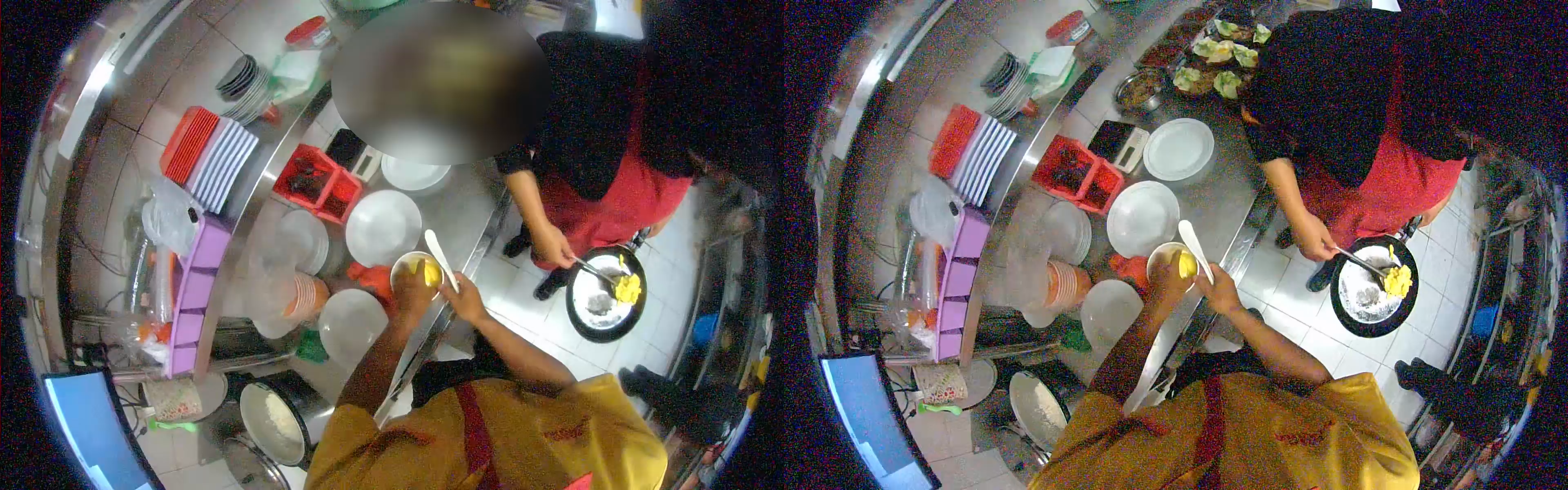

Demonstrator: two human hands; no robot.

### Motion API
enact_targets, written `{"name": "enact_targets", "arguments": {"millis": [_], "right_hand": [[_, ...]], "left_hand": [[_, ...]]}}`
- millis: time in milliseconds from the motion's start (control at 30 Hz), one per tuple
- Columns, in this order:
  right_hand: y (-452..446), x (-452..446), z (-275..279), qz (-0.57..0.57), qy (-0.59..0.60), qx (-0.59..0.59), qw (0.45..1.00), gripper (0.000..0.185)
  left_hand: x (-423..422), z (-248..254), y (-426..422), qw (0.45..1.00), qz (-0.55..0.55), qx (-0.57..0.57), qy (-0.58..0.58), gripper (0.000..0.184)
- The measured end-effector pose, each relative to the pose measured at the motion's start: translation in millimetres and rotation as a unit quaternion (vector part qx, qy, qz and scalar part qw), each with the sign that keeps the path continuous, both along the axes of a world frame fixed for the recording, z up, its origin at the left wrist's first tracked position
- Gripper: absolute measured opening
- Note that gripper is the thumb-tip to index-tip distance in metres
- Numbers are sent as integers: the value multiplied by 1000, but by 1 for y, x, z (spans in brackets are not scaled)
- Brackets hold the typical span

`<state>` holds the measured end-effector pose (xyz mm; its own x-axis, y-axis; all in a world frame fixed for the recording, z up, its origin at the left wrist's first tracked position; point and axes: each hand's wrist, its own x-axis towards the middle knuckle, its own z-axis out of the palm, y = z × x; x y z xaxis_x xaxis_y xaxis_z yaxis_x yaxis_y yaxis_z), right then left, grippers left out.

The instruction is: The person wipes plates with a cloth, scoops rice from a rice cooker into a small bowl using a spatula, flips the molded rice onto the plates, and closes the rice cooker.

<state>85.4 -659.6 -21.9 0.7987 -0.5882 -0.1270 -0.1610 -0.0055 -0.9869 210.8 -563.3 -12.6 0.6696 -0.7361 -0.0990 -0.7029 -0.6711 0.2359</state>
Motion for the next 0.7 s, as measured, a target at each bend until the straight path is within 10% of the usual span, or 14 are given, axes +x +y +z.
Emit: {"name": "enact_targets", "arguments": {"millis": [333,700], "right_hand": [[0,-17,0,18,0,-38,999,19],[-6,-33,31,11,11,-87,996,23]], "left_hand": [[-9,-11,7,997,-18,-68,18,73],[-18,84,24,997,-20,-70,38,66]]}}
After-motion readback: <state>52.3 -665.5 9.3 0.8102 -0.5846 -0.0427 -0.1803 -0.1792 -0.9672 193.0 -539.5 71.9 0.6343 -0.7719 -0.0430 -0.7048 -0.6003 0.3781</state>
